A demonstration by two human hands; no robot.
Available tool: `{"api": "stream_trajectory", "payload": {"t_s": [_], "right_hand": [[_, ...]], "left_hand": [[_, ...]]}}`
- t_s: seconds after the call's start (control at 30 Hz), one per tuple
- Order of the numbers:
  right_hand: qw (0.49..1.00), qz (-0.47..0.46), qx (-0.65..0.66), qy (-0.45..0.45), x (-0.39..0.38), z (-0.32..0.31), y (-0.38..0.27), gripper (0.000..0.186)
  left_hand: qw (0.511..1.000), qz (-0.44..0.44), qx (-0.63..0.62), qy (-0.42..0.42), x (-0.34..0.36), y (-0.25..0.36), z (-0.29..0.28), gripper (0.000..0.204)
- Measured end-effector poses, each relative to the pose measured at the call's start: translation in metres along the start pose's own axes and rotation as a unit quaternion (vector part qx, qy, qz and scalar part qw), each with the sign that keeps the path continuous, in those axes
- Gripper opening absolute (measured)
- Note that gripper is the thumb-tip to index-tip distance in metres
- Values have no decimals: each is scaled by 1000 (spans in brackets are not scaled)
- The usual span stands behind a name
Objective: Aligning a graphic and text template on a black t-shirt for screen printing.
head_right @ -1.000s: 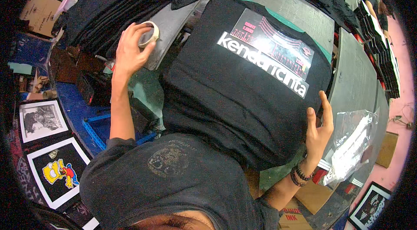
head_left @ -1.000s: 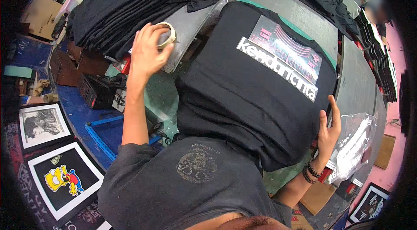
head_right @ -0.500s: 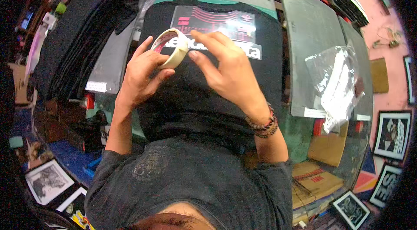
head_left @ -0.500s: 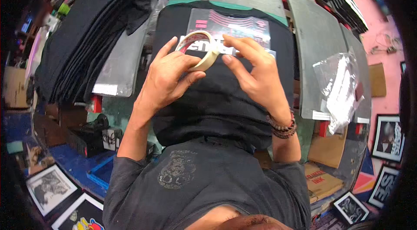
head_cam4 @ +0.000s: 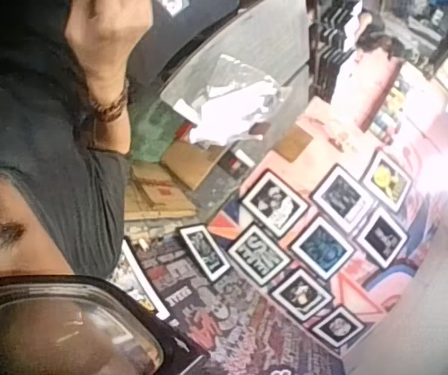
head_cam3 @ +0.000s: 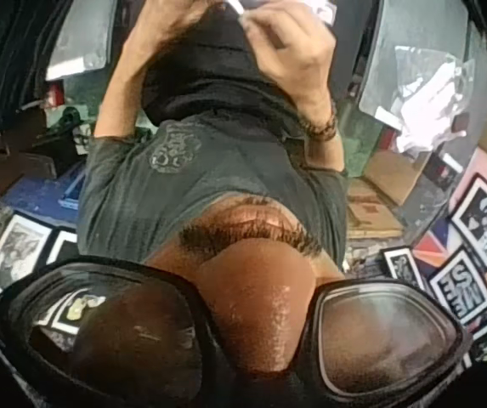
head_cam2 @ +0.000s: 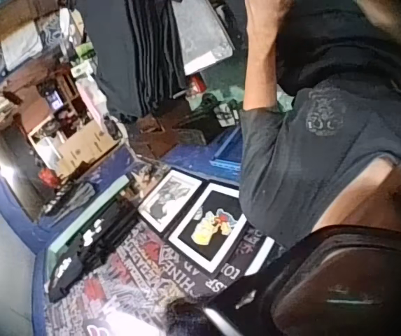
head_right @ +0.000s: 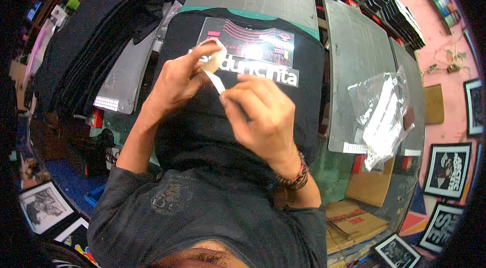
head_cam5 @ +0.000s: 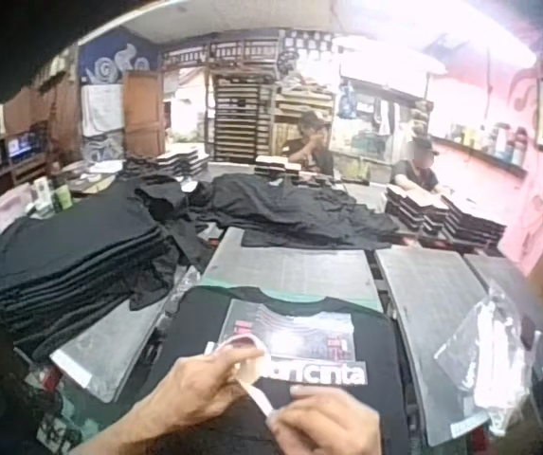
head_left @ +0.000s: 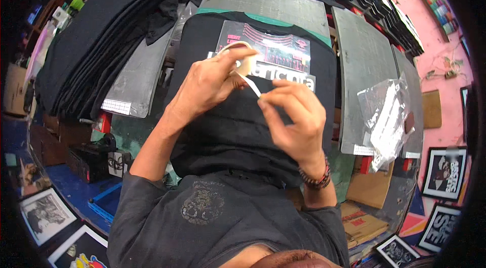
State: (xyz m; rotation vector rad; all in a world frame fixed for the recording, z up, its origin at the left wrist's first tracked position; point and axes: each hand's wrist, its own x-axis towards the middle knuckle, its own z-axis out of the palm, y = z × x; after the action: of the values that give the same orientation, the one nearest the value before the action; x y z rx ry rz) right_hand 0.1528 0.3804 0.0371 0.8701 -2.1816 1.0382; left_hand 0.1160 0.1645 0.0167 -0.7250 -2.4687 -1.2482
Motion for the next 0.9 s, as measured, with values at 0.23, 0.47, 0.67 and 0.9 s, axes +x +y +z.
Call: {"api": "stream_trajectory", "payload": {"t_s": [0.23, 0.47, 0.67, 0.9], "right_hand": [[977, 173, 106, 58, -7, 8, 8, 29], [965, 214, 135, 71, 4, 16, 13, 48], [987, 126, 69, -72, -1, 6, 25, 20], [992, -83, 67, 62, -9, 9, 11, 26]], "left_hand": [[991, 120, 9, -55, -4, -4, 1, 23], [988, 139, 62, -31, 1, 5, 3, 18], [979, 151, 114, -79, 0, 6, -1, 15], [997, 66, -17, -26, -17, 4, -14, 17]]}}
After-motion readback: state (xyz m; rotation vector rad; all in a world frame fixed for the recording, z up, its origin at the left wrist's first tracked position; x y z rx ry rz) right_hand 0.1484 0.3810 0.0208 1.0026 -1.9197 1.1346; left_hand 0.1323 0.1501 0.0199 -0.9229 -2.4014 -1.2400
